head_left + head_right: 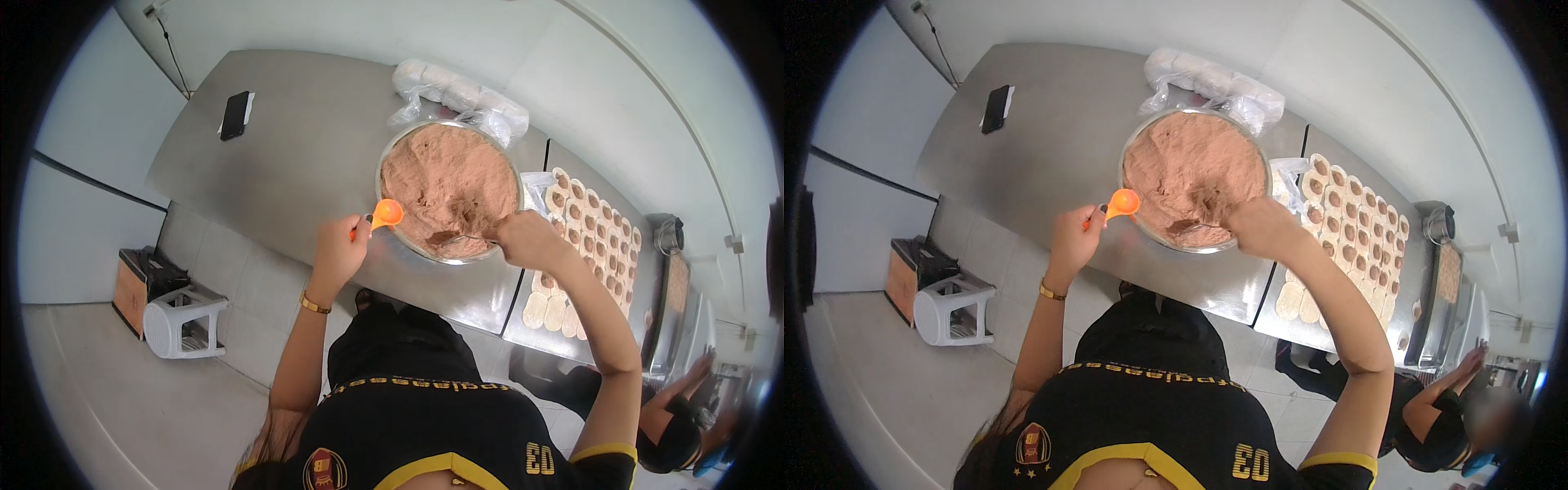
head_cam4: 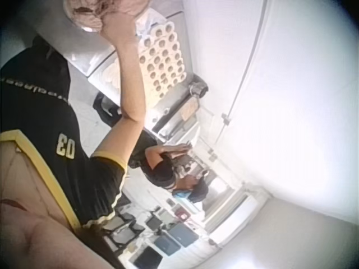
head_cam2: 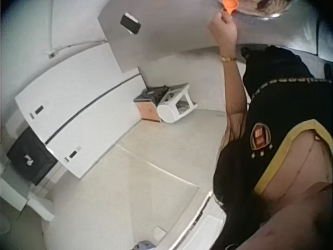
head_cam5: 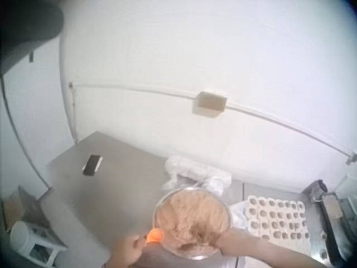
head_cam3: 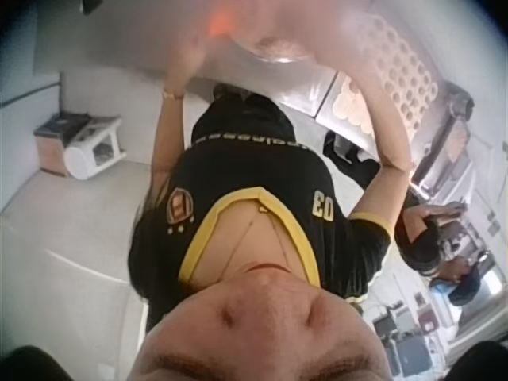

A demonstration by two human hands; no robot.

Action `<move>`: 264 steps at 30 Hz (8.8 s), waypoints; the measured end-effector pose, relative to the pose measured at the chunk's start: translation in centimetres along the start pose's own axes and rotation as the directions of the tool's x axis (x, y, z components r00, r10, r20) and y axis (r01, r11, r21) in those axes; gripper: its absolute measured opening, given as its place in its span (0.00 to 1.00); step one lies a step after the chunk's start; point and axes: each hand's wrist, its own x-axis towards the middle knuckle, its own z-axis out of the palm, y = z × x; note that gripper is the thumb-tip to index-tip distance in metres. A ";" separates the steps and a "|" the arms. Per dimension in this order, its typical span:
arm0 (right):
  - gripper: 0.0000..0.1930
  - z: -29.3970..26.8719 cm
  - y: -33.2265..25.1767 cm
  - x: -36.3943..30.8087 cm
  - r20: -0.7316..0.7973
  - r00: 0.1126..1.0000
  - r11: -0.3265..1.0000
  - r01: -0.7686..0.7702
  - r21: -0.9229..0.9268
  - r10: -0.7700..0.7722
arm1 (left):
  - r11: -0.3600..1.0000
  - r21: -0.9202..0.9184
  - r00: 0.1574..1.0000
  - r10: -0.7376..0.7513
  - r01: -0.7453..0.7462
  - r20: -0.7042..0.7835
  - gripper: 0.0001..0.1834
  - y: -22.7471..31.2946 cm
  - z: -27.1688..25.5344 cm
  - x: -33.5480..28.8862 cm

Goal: The person scoops a brown paste from a large bowl and places it into small round dough cups arranged on a metal tray. They then pick up a second dough circle and place it on top of the filled cup to seal it. The process is repeated for multiple units.

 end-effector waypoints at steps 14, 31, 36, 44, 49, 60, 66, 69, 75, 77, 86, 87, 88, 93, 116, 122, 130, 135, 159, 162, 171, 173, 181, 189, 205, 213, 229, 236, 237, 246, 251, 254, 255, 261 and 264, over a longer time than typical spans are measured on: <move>0.22 6.6 -4.4 -1.7 -0.649 0.650 0.897 -0.120 0.425 0.394 | 0.792 -0.474 0.892 -0.186 0.383 0.411 0.14 3.4 4.5 1.3; 0.29 8.5 -7.4 -1.7 -0.666 0.540 0.853 -0.400 0.336 0.515 | 0.894 -0.394 0.944 -0.083 0.212 0.318 0.15 1.8 5.2 2.4; 0.30 8.0 -8.6 -0.5 -0.708 0.513 0.869 -0.376 0.323 0.485 | 0.918 -0.360 0.948 -0.048 0.166 0.315 0.14 3.2 4.8 2.7; 0.30 7.7 -8.7 -0.8 -0.655 0.559 0.858 -0.393 0.331 0.509 | 0.964 -0.264 0.980 0.018 0.035 0.197 0.13 3.4 5.2 2.2; 0.29 8.8 -9.2 -0.2 -0.674 0.528 0.849 -0.416 0.326 0.517 | 0.911 -0.381 0.966 -0.063 0.157 0.249 0.13 3.3 5.3 2.2; 0.30 8.1 -9.6 0.0 -0.650 0.561 0.853 -0.418 0.313 0.513 | 0.909 -0.392 0.977 -0.066 0.142 0.201 0.15 2.5 6.1 2.3; 0.29 8.8 -9.1 0.1 -0.605 0.574 0.834 -0.401 0.378 0.551 | 0.835 -0.487 0.943 -0.106 0.257 0.316 0.15 2.7 5.3 2.2; 0.20 8.9 -7.8 0.2 -0.543 0.566 0.756 -0.251 0.604 0.621 | 0.828 -0.518 0.951 -0.056 0.216 0.306 0.16 3.1 4.9 2.1; 0.10 6.3 -5.2 -0.1 -0.239 0.671 0.504 -0.231 0.832 0.702 | 0.936 -0.179 0.928 0.332 -0.302 0.167 0.10 3.8 4.4 2.4; 0.10 6.0 -5.1 0.0 -0.252 0.692 0.547 -0.242 0.801 0.676 | 0.873 -0.085 0.859 0.487 -0.480 0.158 0.09 3.8 4.9 2.4; 0.24 3.5 -9.3 -0.9 -0.372 0.607 0.700 -0.493 0.517 0.702 | 0.976 -0.080 0.978 0.207 -0.204 0.026 0.12 4.0 6.4 3.9; 0.25 3.4 -9.5 -1.2 -0.383 0.595 0.701 -0.512 0.497 0.706 | 0.983 -0.115 0.986 0.154 -0.146 0.070 0.13 3.3 6.5 4.3; 0.25 3.6 -9.5 -1.1 -0.441 0.588 0.734 -0.507 0.451 0.678 | 0.985 -0.148 0.988 0.102 -0.085 0.114 0.13 2.6 6.5 4.8; 0.28 6.6 -9.1 0.3 -0.593 0.576 0.819 -0.484 0.307 0.563 | 0.932 -0.327 0.953 -0.056 0.157 0.299 0.15 2.7 6.0 5.1; 0.11 3.8 -8.3 -1.1 -0.471 0.509 0.677 -0.368 0.637 0.720 | 0.949 -0.165 0.957 0.283 -0.270 0.058 0.09 2.9 4.0 3.7; 0.15 4.9 -9.2 0.2 -0.524 0.535 0.747 -0.427 0.509 0.663 | 0.938 -0.082 0.940 0.340 -0.337 0.022 0.09 4.0 4.2 3.6; 0.20 4.5 -8.8 0.0 -0.516 0.605 0.794 -0.468 0.387 0.607 | 0.944 -0.056 0.946 0.325 -0.324 0.012 0.09 3.3 4.7 3.7; 0.21 4.0 -7.7 -0.6 -0.535 0.660 0.850 -0.418 0.322 0.527 | 0.946 -0.039 0.945 0.323 -0.321 0.055 0.09 2.9 4.2 3.6; 0.18 1.1 -7.3 -1.6 -0.474 0.741 0.873 -0.465 0.150 0.476 | 0.843 0.148 0.855 0.515 -0.518 0.060 0.08 4.5 4.0 3.3; 0.14 1.0 -6.4 -1.7 -0.384 0.765 0.855 -0.445 0.266 0.517 | 0.787 0.241 0.822 0.559 -0.568 0.113 0.08 5.0 4.0 3.0; 0.10 4.8 -1.5 -4.6 0.227 0.931 -0.441 -0.083 0.894 0.285 | 0.762 0.300 0.815 0.568 -0.574 0.116 0.07 4.7 5.3 3.1; 0.10 5.8 -1.8 -6.2 0.146 0.948 -0.537 0.030 0.843 0.283 | 0.793 0.286 0.840 0.530 -0.538 0.114 0.06 4.2 5.6 3.0; 0.10 13.5 -0.5 -19.0 -0.034 0.060 0.049 -0.273 0.961 0.998 | 0.857 0.282 0.902 0.402 -0.431 0.157 0.06 3.4 4.3 2.5; 0.10 25.3 1.0 -20.5 -0.147 -0.114 -0.062 -0.944 0.323 0.983 | 0.853 0.307 0.906 0.395 -0.423 0.151 0.11 4.5 4.8 2.5; 0.17 5.8 1.2 -7.2 -0.552 0.513 0.694 -0.127 0.708 0.657 | 0.861 0.177 0.857 0.410 -0.476 0.311 0.09 5.4 2.3 4.4; 0.17 2.3 -0.1 0.3 -0.503 0.818 0.957 -0.276 0.083 0.280 | 0.890 0.099 0.886 0.421 -0.445 0.192 0.09 3.9 0.1 5.3; 0.19 4.4 -6.6 1.7 -0.475 0.766 0.897 -0.419 0.142 0.434 | 0.947 0.259 0.975 0.153 -0.191 0.159 0.14 2.1 1.6 1.7; 0.23 7.5 -10.2 0.6 -0.490 0.776 0.901 -0.431 0.048 0.397 | 0.988 0.149 0.980 0.017 -0.047 0.200 0.14 2.2 3.1 2.1; 0.23 7.6 -10.5 0.5 -0.478 0.781 0.899 -0.435 0.048 0.403 | 0.987 0.148 0.979 0.030 -0.060 0.200 0.14 2.1 3.2 2.2; 0.26 8.6 -11.7 1.6 -0.497 0.658 0.823 -0.486 0.293 0.565 | 0.994 0.096 0.982 0.041 -0.060 0.184 0.16 1.9 4.2 2.5; 0.25 8.9 -12.3 -0.1 -0.487 0.640 0.804 -0.496 0.328 0.594 | 0.998 0.005 0.965 -0.065 0.065 0.255 0.16 1.9 3.9 2.6; 0.24 8.3 -11.9 -0.9 -0.436 0.585 0.730 -0.550 0.405 0.683 | 0.999 0.052 0.974 -0.006 -0.006 0.225 0.15 1.5 3.9 2.5; 0.24 8.3 -11.8 -1.0 -0.409 0.556 0.690 -0.581 0.432 0.724 | 0.996 0.072 0.975 0.030 -0.047 0.220 0.15 1.6 4.1 2.6; 0.27 10.3 -13.6 2.0 -0.376 0.562 0.663 -0.493 0.563 0.737 | 0.998 0.016 0.972 0.054 -0.059 0.230 0.15 2.6 4.2 2.5; 0.26 10.6 -14.2 2.4 -0.357 0.582 0.667 -0.493 0.559 0.730 | 0.997 -0.029 0.956 -0.059 0.070 0.289 0.16 3.2 3.9 2.5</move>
